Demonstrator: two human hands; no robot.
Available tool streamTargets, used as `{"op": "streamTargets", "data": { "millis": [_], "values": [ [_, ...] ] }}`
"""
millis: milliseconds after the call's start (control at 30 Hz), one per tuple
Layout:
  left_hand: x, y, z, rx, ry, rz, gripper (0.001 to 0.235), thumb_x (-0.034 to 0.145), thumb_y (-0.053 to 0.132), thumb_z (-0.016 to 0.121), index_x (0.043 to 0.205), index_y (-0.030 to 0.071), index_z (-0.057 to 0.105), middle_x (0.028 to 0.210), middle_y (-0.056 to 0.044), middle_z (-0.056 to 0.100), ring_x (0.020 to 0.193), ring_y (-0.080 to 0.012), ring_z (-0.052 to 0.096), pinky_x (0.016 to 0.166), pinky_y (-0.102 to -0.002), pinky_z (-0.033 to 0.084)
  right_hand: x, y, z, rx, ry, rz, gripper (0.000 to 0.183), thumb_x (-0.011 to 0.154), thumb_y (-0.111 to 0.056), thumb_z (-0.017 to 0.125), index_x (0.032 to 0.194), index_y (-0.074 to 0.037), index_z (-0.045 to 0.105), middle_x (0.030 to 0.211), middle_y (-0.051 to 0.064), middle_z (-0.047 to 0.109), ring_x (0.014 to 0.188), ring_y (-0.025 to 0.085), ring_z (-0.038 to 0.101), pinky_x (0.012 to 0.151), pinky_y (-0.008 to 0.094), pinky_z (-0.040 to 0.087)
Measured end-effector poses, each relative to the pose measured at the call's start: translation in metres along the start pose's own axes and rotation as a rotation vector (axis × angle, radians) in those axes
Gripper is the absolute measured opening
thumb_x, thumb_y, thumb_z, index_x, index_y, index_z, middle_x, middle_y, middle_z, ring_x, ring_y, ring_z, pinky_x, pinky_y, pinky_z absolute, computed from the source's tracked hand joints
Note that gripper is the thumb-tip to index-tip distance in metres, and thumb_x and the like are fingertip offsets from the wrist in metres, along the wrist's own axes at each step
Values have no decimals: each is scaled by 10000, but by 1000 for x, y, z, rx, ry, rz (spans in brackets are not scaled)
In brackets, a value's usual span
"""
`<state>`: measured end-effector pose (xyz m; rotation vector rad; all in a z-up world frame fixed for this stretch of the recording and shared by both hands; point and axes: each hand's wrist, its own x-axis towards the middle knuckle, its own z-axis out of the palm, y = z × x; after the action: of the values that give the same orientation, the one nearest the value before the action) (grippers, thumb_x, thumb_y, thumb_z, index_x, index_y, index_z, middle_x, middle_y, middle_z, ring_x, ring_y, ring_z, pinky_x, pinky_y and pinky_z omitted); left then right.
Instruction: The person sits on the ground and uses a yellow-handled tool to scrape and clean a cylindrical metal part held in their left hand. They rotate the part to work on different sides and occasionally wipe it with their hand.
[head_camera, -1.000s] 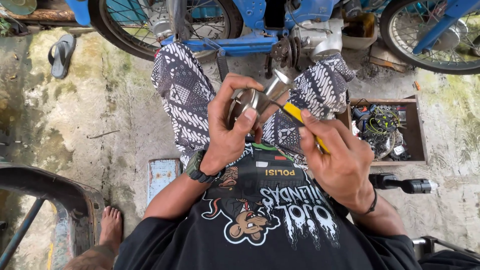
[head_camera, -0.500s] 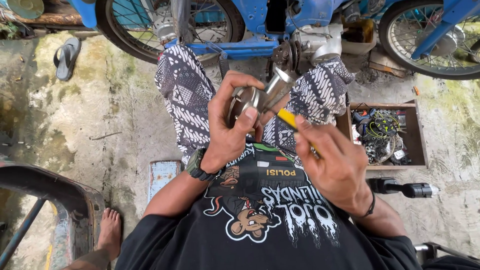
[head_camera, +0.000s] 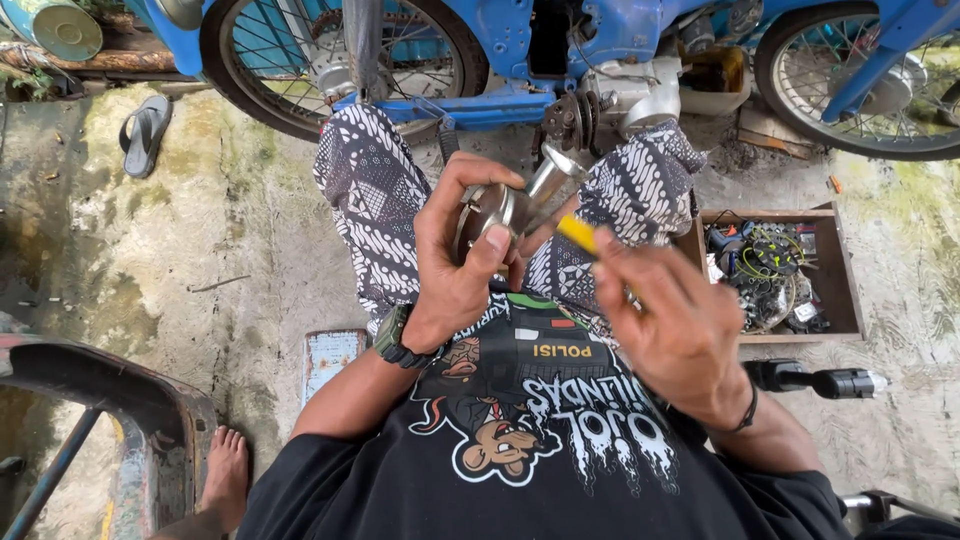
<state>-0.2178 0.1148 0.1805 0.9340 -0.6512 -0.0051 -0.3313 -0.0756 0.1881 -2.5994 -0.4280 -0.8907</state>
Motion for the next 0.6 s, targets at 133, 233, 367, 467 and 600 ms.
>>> {"op": "streamTargets", "data": {
  "millis": [133, 233, 367, 467, 600],
  "values": [
    [2, 1, 0, -3, -5, 13, 427, 962, 348, 642, 1160, -26, 585, 1084, -64, 491, 553, -145, 626, 399, -293, 592, 0, -3, 2, 14, 2, -21, 220, 1044, -148, 609, 1190, -31, 724, 855, 118, 694, 540, 127, 622, 346, 195, 451],
    [0, 5, 3, -11, -4, -1, 438, 952, 342, 640, 1147, -45, 573, 1054, -87, 492, 505, -158, 617, 375, -283, 579, -2, -3, 0, 35, -4, 9, 204, 1049, -142, 621, 1157, -2, 724, 851, 155, 693, 513, 140, 592, 361, 205, 445],
    [2, 7, 2, -4, -6, 5, 449, 953, 361, 640, 1157, -34, 578, 980, -72, 485, 507, -157, 608, 372, -300, 581, -2, -3, 1, 46, -9, -4, 205, 1052, -144, 606, 1164, -12, 715, 851, 143, 686, 544, 150, 612, 365, 207, 459],
    [1, 9, 2, -40, -8, -31, 465, 961, 372, 633, 1170, -38, 565, 904, -71, 491, 495, -149, 598, 361, -310, 578, -2, -3, 2, 28, 6, 4, 189, 1058, -140, 611, 1154, -9, 708, 857, 145, 685, 541, 149, 603, 369, 207, 451],
    [2, 5, -1, -116, -9, -80, 445, 961, 334, 619, 1183, -45, 544, 753, -83, 518, 475, -140, 570, 338, -317, 567, -4, -2, 6, 55, 18, 4, 181, 1040, -165, 626, 1119, -40, 731, 852, 122, 707, 540, 126, 629, 352, 205, 459]
  ]
}}
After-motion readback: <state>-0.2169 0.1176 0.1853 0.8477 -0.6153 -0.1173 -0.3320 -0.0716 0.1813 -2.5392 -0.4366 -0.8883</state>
